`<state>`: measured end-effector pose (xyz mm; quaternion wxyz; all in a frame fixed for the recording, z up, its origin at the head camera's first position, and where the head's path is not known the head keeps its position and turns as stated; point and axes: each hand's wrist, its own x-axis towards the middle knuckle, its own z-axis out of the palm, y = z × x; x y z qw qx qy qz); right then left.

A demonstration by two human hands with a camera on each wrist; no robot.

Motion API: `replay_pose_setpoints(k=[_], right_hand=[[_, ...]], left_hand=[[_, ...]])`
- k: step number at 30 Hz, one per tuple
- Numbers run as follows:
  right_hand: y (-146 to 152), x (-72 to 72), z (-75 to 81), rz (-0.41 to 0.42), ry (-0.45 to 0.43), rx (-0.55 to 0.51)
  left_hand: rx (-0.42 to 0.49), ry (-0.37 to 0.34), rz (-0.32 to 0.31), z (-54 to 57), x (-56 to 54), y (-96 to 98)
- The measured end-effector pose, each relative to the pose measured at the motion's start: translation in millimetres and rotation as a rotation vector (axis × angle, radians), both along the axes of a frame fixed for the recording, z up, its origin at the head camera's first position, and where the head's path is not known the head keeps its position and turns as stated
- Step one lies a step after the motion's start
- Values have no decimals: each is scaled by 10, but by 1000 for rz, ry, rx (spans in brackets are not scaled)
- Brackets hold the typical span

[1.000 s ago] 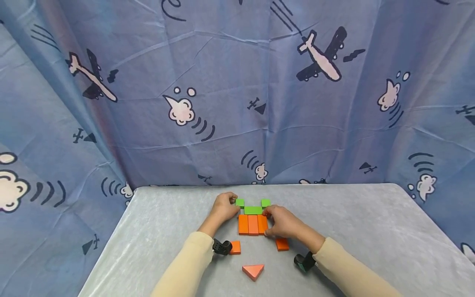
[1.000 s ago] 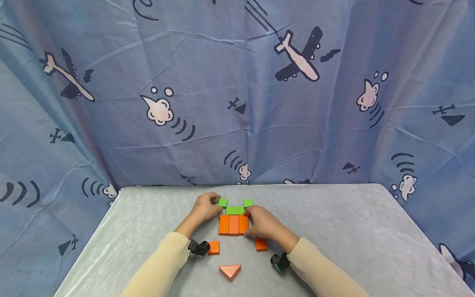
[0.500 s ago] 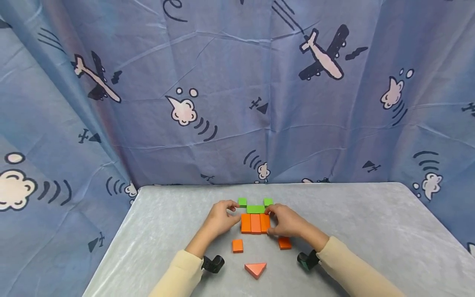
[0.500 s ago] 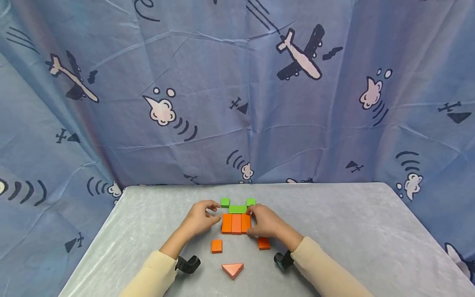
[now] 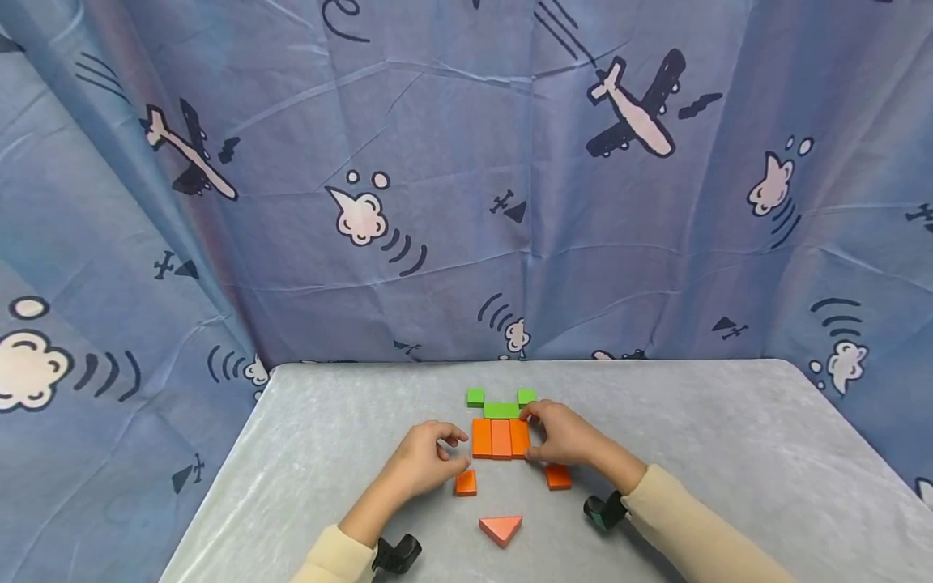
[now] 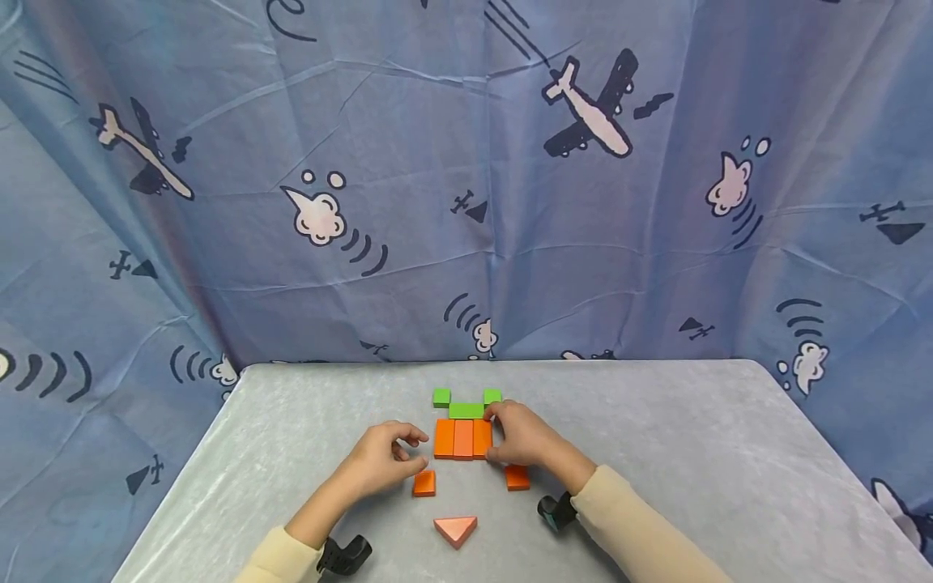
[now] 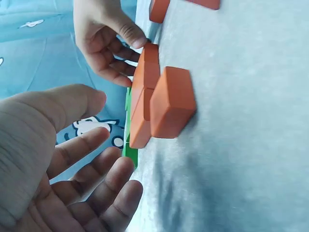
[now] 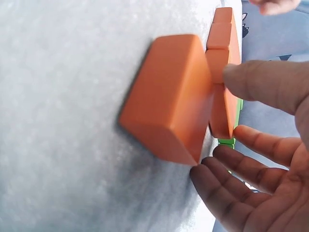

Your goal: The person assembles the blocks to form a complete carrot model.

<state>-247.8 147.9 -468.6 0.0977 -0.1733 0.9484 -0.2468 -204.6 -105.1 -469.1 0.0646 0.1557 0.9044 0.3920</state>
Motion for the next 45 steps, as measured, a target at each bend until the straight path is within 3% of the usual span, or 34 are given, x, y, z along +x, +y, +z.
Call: replay_pose_setpoints(k=[9,17,34,45], right_hand=[[-1,13,11,-14,-6,-1],[7,12,3,-12,0,-9],[-2,3,-9,-26,-4,8],[-21,-15,11,-35,-11,11]], left_hand=[[-34,-13,-44,-78,136,-31],[-48,21,-50,-124,189,-15],[-112,61,-53,-185,158,-9],[-151,156,-48,-166,109,96]])
